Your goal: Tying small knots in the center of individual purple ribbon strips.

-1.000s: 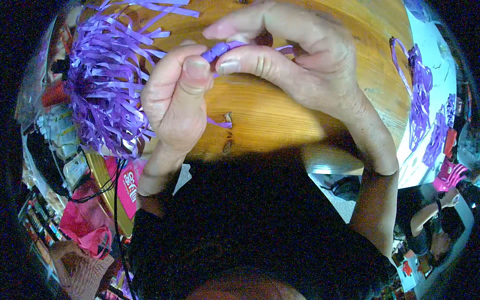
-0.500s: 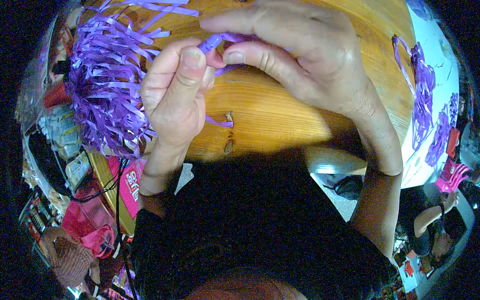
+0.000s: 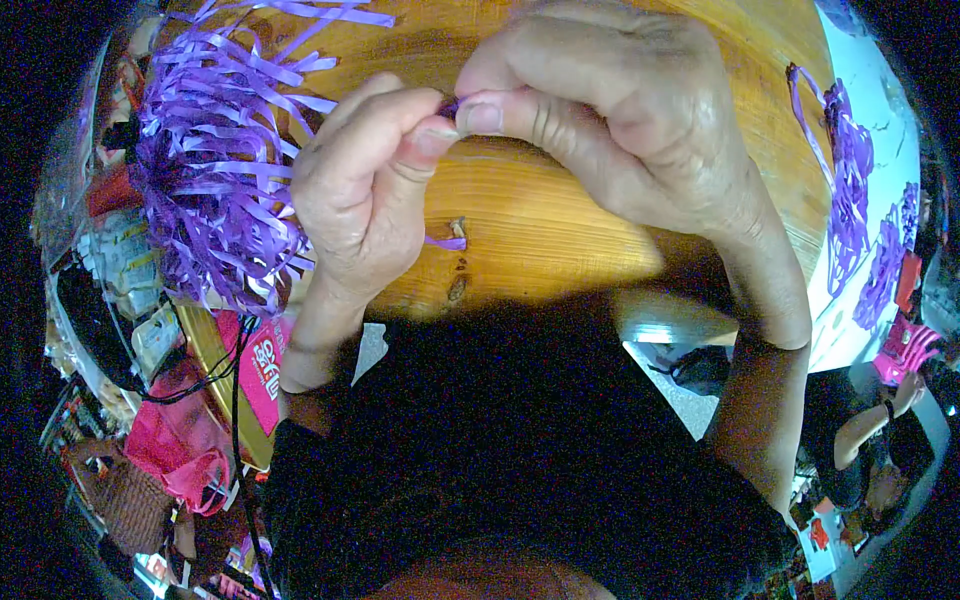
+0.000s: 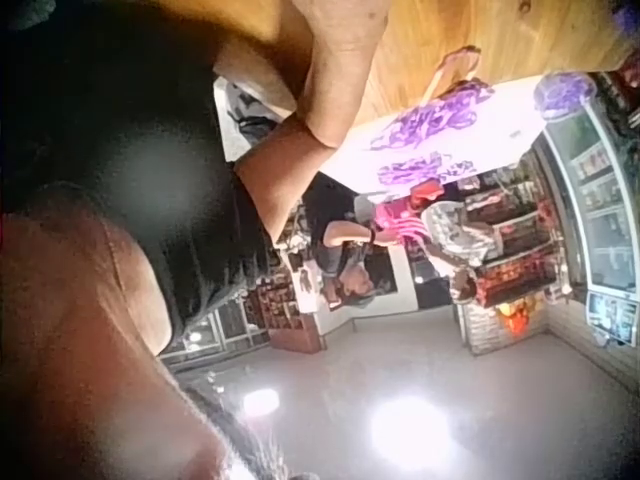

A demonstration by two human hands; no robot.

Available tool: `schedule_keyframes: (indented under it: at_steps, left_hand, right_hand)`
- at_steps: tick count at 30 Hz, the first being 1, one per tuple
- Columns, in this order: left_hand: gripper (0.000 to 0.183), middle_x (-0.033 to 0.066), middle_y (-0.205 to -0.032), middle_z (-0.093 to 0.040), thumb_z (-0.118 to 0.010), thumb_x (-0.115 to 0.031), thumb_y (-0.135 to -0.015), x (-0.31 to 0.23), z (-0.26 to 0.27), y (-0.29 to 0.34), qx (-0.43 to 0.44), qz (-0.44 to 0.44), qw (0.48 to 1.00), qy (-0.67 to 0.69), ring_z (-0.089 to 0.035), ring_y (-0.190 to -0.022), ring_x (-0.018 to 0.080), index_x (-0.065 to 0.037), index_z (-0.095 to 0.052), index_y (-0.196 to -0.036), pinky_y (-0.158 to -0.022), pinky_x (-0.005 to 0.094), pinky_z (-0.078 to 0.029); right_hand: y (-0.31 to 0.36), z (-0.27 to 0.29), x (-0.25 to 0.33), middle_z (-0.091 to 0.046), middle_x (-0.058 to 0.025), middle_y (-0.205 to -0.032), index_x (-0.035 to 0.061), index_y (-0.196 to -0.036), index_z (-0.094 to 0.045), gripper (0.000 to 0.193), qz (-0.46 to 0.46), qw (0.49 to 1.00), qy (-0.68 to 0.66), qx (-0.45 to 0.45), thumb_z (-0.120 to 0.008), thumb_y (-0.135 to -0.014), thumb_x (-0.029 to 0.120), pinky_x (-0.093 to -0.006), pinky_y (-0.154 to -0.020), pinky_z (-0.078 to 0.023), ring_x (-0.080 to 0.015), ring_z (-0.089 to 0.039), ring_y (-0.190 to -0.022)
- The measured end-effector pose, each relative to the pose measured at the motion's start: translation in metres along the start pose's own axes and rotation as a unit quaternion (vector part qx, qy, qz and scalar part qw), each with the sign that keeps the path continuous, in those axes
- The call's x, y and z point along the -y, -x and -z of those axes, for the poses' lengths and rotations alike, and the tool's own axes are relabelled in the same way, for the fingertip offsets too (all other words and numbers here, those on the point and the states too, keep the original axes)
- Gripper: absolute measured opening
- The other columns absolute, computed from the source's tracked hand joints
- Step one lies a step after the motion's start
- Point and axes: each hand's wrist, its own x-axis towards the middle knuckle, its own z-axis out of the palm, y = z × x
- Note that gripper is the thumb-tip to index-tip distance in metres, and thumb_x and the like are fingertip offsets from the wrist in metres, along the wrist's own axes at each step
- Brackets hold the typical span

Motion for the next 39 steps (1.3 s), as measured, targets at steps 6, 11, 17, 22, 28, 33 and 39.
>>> schedule_keyframes:
  at_steps: [6,11,17,22,28,33,39]
  left_hand:
    - [0.009,0.0082,-0.061,-0.049,-0.065,-0.005,-0.077,0.002,-0.004,0.004,-0.003,0.012,0.999,0.031,-0.047,-0.051,0.0196,0.0,-0.058,-0.081,-0.047,0.0285,-0.035]
    - [0.008,0.0073,-0.064,-0.055,-0.061,-0.007,-0.082,0.0,-0.009,0.01,-0.036,0.094,0.987,0.124,-0.052,-0.056,0.0168,0.001,-0.059,-0.08,-0.052,0.0261,-0.04]
    - [0.009,0.0074,-0.068,-0.059,-0.059,-0.007,-0.084,-0.004,-0.011,0.009,-0.016,0.15,0.972,0.179,-0.056,-0.061,0.016,0.001,-0.06,-0.081,-0.056,0.0237,-0.042]
    - [0.007,0.0071,-0.065,-0.054,-0.06,-0.006,-0.082,-0.007,-0.009,0.01,-0.006,0.099,0.983,0.152,-0.052,-0.058,0.0165,0.001,-0.059,-0.08,-0.053,0.0257,-0.041]
    - [0.009,0.0052,-0.062,-0.048,-0.067,-0.005,-0.075,-0.011,-0.005,0.009,0.031,0.029,0.991,0.125,-0.046,-0.05,0.0159,-0.001,-0.059,-0.078,-0.045,0.0263,-0.036]
    - [0.011,0.0037,-0.061,-0.043,-0.069,-0.005,-0.07,-0.011,-0.006,0.008,0.033,-0.005,0.995,0.09,-0.043,-0.046,0.0171,-0.005,-0.059,-0.074,-0.041,0.0272,-0.034]
    - [0.013,0.0026,-0.06,-0.034,-0.067,-0.007,-0.064,-0.009,-0.007,0.009,0.078,-0.054,0.995,0.031,-0.045,-0.046,0.0168,-0.01,-0.055,-0.067,-0.04,0.0294,-0.033]
  right_hand:
    - [0.0,-0.02,-0.035,-0.054,-0.0059,-0.066,-0.0011,-0.082,-0.06,0.01,0.251,0.966,-0.036,-0.054,-0.065,-0.076,0.006,-0.0246,-0.051,-0.039,-0.0143,-0.051,-0.058]
    - [-0.003,-0.024,-0.038,-0.054,-0.0063,-0.067,0.0002,-0.085,-0.06,0.018,0.321,0.936,0.087,-0.118,-0.067,-0.074,0.012,-0.0267,-0.052,-0.038,-0.0175,-0.049,-0.058]
    - [0.007,0.014,-0.008,-0.061,-0.0101,-0.078,0.0002,-0.089,-0.063,0.029,0.258,0.942,0.214,0.002,-0.074,-0.068,0.016,-0.0294,-0.058,-0.044,-0.0186,-0.058,-0.065]
    - [-0.002,-0.013,-0.036,-0.052,-0.0088,-0.068,-0.0009,-0.087,-0.057,0.025,0.409,0.9,0.121,-0.095,-0.067,-0.073,0.017,-0.0315,-0.052,-0.038,-0.0228,-0.048,-0.059]
    - [0.013,-0.016,-0.037,-0.049,-0.009,-0.067,-0.0012,-0.085,-0.056,0.026,0.384,0.918,0.07,-0.068,-0.064,-0.075,0.022,-0.0337,-0.052,-0.037,-0.0231,-0.047,-0.059]
    - [0.021,-0.018,-0.039,-0.046,-0.0076,-0.064,-0.0007,-0.079,-0.053,0.027,0.32,0.946,0.017,-0.041,-0.061,-0.08,0.026,-0.0325,-0.051,-0.034,-0.0209,-0.043,-0.057]
    - [0.031,-0.018,-0.037,-0.044,-0.0062,-0.061,0.0006,-0.073,-0.05,0.029,0.135,0.973,-0.172,0.075,-0.057,-0.084,0.026,-0.0291,-0.049,-0.029,-0.0173,-0.039,-0.054]
